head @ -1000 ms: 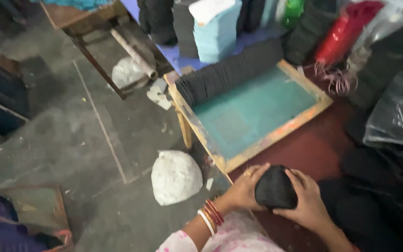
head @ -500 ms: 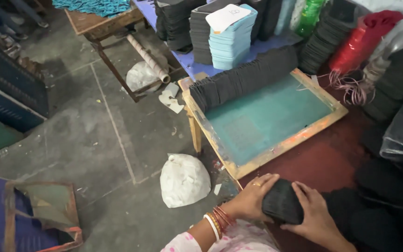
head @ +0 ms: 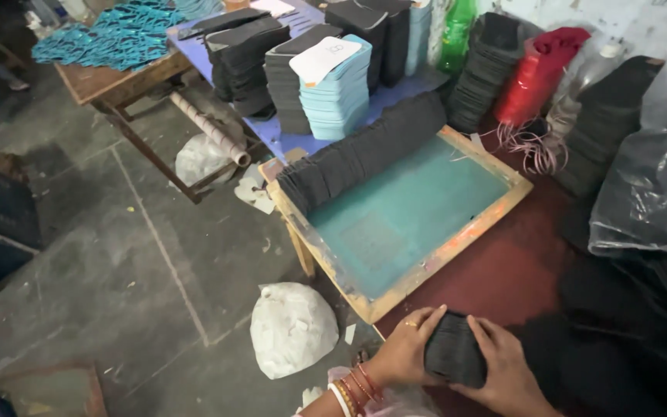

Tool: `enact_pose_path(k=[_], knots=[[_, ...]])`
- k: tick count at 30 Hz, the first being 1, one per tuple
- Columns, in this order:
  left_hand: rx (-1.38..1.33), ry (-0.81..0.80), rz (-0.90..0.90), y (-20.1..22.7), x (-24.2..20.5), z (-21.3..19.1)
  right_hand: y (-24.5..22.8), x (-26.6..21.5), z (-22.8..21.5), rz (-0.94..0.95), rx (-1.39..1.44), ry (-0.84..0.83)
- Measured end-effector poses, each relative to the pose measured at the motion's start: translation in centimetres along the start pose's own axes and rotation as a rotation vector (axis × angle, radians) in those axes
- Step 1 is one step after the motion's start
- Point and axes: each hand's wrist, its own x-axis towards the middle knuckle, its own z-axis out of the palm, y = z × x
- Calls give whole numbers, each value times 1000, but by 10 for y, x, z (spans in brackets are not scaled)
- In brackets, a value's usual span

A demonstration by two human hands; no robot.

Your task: The person repeatedly picks up black fabric pieces from a pile, aligns them, and places them into a wooden tray. The person continues stacking the pieces one by one into the tray throughout the clip.

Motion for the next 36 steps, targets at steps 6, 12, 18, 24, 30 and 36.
enact_pose_path(k=[6,12,18,24,30,36], knots=[[-68,27,32,-3,16,-24,11,28,-5,-7,73,-56],[-74,87,-144,-16,42,-109,-4,144,-26,-3,195,-263],[-157,203,-325,-81,35,-164,142,298,44,80,51,-77],[-143,261,-167,-270,-25,-70,294,376,66,457,-445,58],[-91,247,-327,-300,-34,-43,423,301,-44,442,-712,216],[-164,161,-327,-295,-22,-58,537,176,-29,1446,721,366]])
